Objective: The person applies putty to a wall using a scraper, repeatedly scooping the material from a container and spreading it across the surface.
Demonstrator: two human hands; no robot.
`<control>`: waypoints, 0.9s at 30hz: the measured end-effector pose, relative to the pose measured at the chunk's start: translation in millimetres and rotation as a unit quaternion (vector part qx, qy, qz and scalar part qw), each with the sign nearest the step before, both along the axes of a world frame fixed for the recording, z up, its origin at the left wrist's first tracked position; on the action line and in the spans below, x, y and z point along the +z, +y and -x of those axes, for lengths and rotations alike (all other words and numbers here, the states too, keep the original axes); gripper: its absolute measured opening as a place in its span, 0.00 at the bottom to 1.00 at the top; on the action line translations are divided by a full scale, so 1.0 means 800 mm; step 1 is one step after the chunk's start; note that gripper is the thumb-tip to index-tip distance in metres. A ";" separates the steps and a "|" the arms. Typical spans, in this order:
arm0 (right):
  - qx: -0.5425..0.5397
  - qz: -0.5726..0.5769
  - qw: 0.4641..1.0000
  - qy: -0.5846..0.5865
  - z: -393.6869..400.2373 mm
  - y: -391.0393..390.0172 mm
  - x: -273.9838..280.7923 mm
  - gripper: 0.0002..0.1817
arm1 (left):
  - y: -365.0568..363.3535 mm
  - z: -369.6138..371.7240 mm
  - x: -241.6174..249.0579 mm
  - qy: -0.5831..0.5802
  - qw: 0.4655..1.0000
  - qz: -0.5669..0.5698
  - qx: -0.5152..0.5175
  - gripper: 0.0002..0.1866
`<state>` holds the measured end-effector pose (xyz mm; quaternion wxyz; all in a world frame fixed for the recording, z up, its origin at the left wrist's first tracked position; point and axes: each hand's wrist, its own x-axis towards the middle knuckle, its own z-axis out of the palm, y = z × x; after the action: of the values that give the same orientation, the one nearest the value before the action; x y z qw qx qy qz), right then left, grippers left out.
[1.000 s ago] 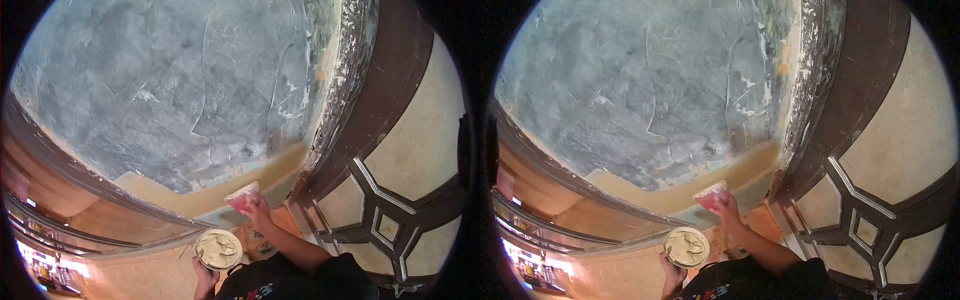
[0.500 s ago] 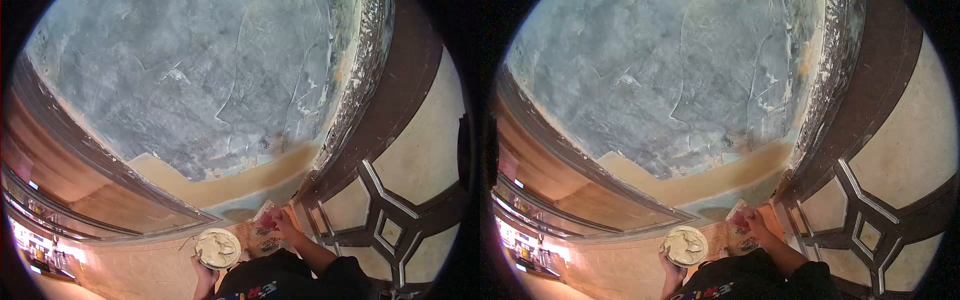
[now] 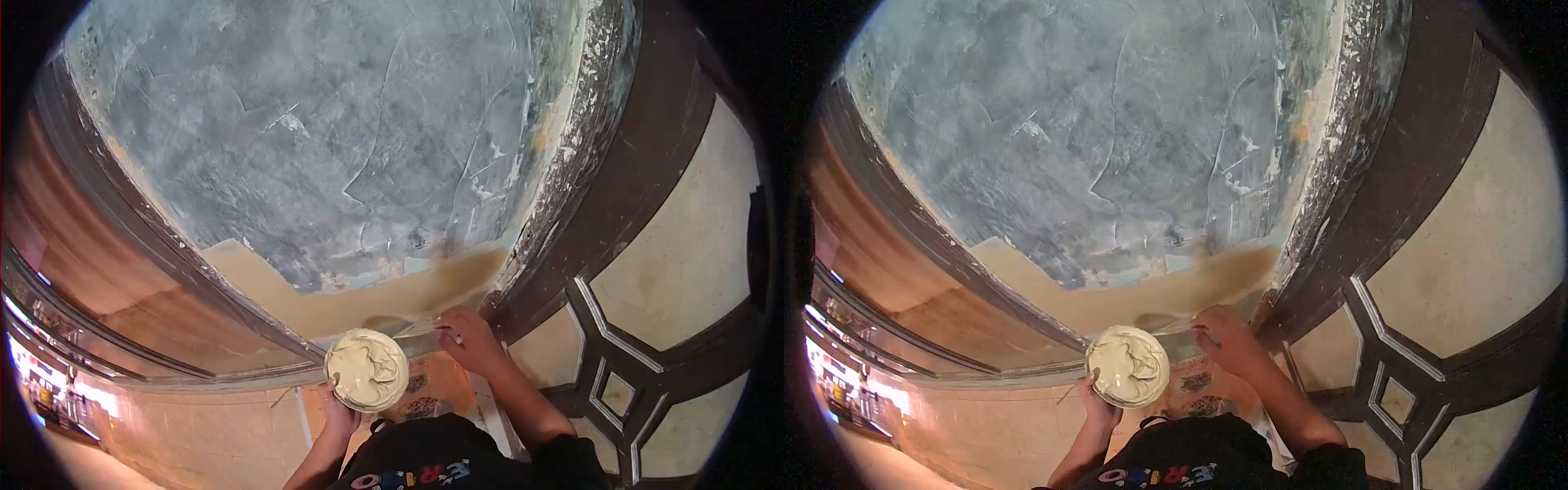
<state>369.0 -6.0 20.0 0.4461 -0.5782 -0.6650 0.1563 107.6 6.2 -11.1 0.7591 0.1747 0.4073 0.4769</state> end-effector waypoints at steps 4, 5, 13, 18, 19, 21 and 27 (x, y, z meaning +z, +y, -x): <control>0.028 -0.062 0.989 -0.134 0.001 0.002 0.011 0.11 | -0.004 -0.019 -0.012 0.008 0.992 -0.118 0.030 0.35; 0.034 -0.062 0.988 -0.136 0.001 0.003 0.011 0.11 | -0.005 -0.021 -0.018 0.006 0.992 -0.118 0.036 0.35; 0.060 -0.149 0.969 -0.187 0.001 0.011 0.028 0.12 | -0.024 -0.048 -0.055 0.001 0.989 -0.147 0.035 0.34; 0.059 -0.168 0.960 -0.214 0.011 0.009 0.034 0.10 | -0.039 -0.074 -0.041 0.018 0.983 -0.178 0.036 0.31; 0.052 -0.193 0.955 -0.217 0.013 0.008 0.032 0.10 | -0.040 -0.076 -0.041 0.024 0.983 -0.179 0.012 0.30; 0.055 -0.203 0.952 -0.223 0.014 0.005 0.031 0.09 | -0.044 -0.085 -0.036 0.047 0.973 -0.227 0.000 0.28; 0.083 -0.261 0.935 -0.224 0.003 -0.001 0.018 0.12 | -0.049 -0.094 -0.033 0.039 0.982 -0.186 -0.013 0.31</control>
<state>366.2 -6.6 34.2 0.4058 -0.4046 -0.8108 -0.1198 182.6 -32.7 -37.4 0.7029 0.3364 0.3384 0.5274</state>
